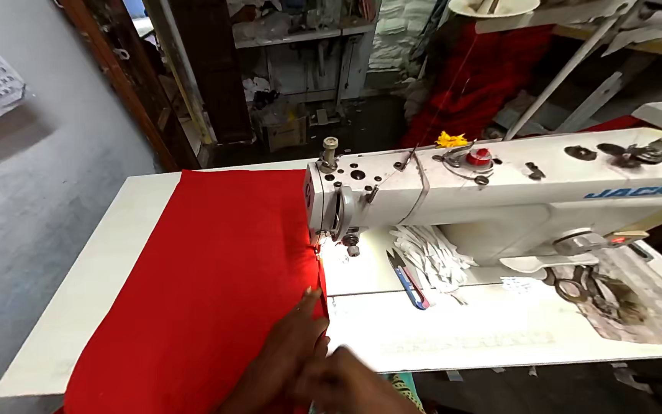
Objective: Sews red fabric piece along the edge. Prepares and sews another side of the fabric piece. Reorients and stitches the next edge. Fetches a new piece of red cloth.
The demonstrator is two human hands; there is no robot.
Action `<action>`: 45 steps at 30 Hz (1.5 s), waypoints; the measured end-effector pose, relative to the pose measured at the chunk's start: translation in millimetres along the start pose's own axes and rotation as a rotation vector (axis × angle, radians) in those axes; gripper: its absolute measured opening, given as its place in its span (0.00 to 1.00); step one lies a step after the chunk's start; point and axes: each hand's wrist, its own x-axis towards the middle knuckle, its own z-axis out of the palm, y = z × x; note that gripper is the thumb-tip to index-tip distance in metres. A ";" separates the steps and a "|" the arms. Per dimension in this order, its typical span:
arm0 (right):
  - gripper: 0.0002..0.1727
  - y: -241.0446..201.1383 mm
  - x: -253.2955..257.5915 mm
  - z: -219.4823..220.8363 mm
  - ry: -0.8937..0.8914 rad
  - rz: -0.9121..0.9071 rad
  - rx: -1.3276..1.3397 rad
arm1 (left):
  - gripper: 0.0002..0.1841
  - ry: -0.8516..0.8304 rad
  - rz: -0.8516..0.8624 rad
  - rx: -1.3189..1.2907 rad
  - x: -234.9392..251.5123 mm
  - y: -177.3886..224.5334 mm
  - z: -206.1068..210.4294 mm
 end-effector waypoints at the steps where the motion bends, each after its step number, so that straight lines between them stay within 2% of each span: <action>1: 0.17 13.4 12.1 -12.6 0.238 0.060 -0.091 | 0.22 0.067 -0.007 -0.097 -8.5 3.2 9.4; 2: 0.18 30.3 29.3 -20.1 0.470 0.108 -0.261 | 0.18 0.113 -0.010 -0.136 -15.9 9.4 17.8; 3: 0.15 46.7 47.6 -25.2 0.616 0.158 -0.416 | 0.15 0.117 -0.032 -0.140 -22.5 18.5 24.9; 7: 0.08 67.0 94.7 -28.6 0.748 0.327 -0.613 | 0.12 0.260 -0.075 -0.170 -41.6 44.8 58.9; 12: 0.10 69.1 77.0 -16.6 0.769 0.275 -0.605 | 0.10 0.412 0.050 -0.287 -46.7 35.4 80.0; 16: 0.08 70.4 75.4 -14.7 0.794 0.243 -0.606 | 0.08 0.560 0.103 -0.179 -43.2 31.3 91.0; 22: 0.12 66.5 61.5 -4.8 0.765 0.206 -0.626 | 0.09 0.668 0.111 -0.161 -44.2 25.0 96.6; 30: 0.11 38.7 39.7 0.6 0.630 0.315 -0.610 | 0.11 0.839 0.123 -0.107 -23.5 12.5 96.6; 34: 0.10 21.3 35.4 -4.4 0.486 0.419 -0.612 | 0.17 0.852 0.145 -0.109 -17.8 2.9 94.9; 38: 0.06 23.4 27.2 3.2 0.558 0.342 -0.647 | 0.19 0.770 0.158 -0.119 -18.3 -3.6 86.8; 41: 0.05 30.7 13.4 18.1 0.625 0.244 -0.734 | 0.23 0.729 0.046 -0.038 -31.1 -19.1 62.8; 42: 0.08 29.4 8.0 23.5 0.609 0.259 -0.789 | 0.24 0.751 -0.042 0.026 -35.4 -30.8 53.0; 45: 0.25 17.6 -3.3 33.8 0.495 0.383 -0.913 | 0.33 0.787 -0.356 0.127 -45.9 -77.7 28.3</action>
